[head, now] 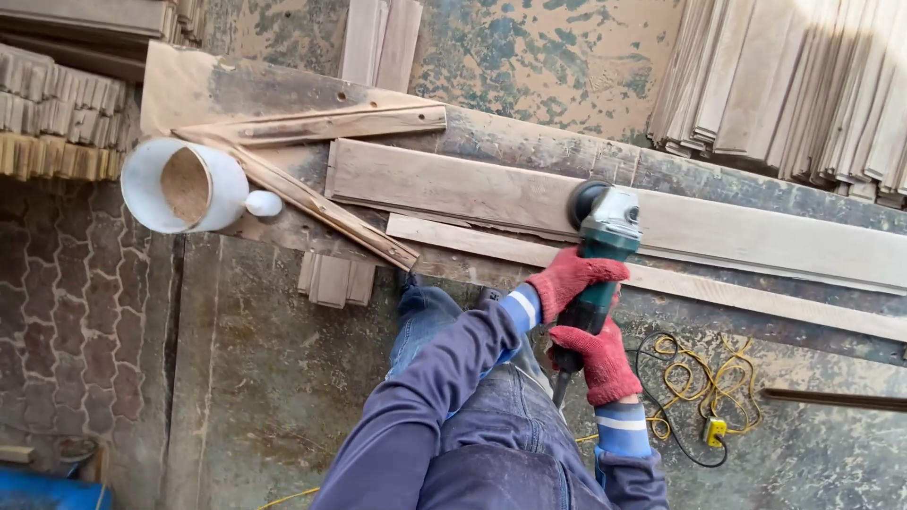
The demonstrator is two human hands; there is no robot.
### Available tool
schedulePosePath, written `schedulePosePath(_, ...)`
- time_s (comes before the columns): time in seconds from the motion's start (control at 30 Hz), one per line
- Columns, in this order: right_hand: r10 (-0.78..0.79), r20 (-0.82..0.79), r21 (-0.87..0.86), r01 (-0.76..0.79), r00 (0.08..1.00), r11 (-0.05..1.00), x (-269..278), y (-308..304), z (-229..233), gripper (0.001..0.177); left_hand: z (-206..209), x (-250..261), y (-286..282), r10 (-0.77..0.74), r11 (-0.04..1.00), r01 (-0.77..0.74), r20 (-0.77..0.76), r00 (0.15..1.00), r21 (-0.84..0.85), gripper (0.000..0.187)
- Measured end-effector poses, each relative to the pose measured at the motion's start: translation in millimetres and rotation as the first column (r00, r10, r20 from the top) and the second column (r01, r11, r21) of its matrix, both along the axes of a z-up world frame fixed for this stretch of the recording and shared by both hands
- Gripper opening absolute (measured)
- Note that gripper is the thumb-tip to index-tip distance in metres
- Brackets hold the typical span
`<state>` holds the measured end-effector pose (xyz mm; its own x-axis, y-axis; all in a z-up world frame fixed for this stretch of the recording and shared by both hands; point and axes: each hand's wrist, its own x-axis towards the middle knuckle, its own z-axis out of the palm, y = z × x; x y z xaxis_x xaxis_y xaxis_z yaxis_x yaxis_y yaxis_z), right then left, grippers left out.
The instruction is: Sanding wood planks using an angle grinder at a workbench.
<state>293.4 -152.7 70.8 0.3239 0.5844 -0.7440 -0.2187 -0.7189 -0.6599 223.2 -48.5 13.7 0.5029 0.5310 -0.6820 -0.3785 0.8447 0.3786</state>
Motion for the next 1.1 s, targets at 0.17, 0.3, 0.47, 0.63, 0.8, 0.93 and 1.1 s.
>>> schedulePosePath(0.17,0.189,-0.081,-0.043,-0.193,0.979,0.980,-31,22,3,0.053,11,-55,7,0.200,0.980,-0.199,-0.039,0.979,0.025,0.053)
schedulePosePath(0.3,0.304,-0.090,-0.052,-0.309,0.948,0.950,-66,53,26,0.060,28,-107,9,0.289,0.955,-0.296,-0.150,0.945,-0.022,0.048)
schedulePosePath(0.47,0.377,-0.061,-0.067,-0.380,0.924,0.922,-70,64,50,0.059,26,-105,12,0.334,0.938,-0.345,-0.224,0.916,-0.013,0.056)
schedulePosePath(0.63,0.198,-0.052,-0.061,-0.201,0.979,0.978,-22,40,18,0.053,3,-37,20,0.276,0.961,-0.276,-0.055,0.959,0.007,0.047)
schedulePosePath(0.8,0.117,-0.012,-0.054,-0.117,0.993,0.992,-7,29,0,0.052,-11,-16,15,0.174,0.985,-0.174,0.018,0.985,-0.014,0.057)
schedulePosePath(0.93,0.209,-0.045,-0.087,-0.212,0.977,0.973,-42,46,15,0.052,7,-68,22,0.227,0.973,-0.229,-0.056,0.972,-0.028,0.051)
schedulePosePath(1.1,0.448,-0.028,-0.101,-0.449,0.894,0.888,-75,72,39,0.064,9,-109,18,0.301,0.945,-0.322,-0.226,0.926,-0.057,0.059)
